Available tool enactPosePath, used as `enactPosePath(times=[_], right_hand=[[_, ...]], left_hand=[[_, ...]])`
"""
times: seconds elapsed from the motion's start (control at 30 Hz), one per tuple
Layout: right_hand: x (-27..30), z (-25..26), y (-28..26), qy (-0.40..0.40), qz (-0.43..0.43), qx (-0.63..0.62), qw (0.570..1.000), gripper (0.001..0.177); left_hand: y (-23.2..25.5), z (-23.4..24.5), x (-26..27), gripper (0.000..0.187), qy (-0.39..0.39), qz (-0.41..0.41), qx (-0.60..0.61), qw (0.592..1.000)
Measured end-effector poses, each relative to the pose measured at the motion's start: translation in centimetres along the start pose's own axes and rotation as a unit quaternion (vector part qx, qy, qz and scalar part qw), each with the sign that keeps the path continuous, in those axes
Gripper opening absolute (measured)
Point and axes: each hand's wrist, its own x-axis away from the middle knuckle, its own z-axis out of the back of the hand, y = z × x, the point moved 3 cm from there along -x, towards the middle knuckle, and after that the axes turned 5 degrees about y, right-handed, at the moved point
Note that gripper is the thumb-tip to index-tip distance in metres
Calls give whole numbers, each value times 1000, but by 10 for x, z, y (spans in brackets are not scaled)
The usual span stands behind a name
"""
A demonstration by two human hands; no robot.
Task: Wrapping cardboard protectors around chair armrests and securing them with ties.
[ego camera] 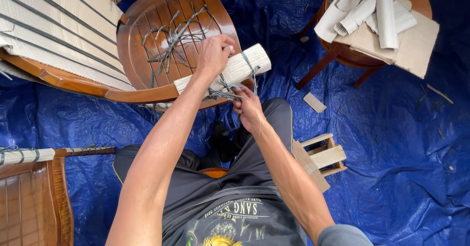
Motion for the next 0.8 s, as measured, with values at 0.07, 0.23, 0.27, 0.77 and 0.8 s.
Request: enactPosePath(times=[0.07, 0.23, 0.27, 0.77, 0.8], right_hand=[[18, 0, -7, 76, 37, 87, 993, 8], [50, 8, -3, 48, 178, 99, 978, 13], [58, 6, -5, 30, 214, 99, 971, 20], [73, -46, -117, 78, 527, 527, 662, 15], [70, -52, -122, 77, 529, 527, 661, 15]], left_hand=[[24, 17, 5, 19, 29, 3, 37, 999], [50, 30, 11, 45, 61, -114, 105, 986], [51, 31, 13, 51, 50, -119, 123, 984], [50, 61, 69, 12, 79, -198, 41, 976], [51, 63, 70, 12, 81, -199, 41, 976]])
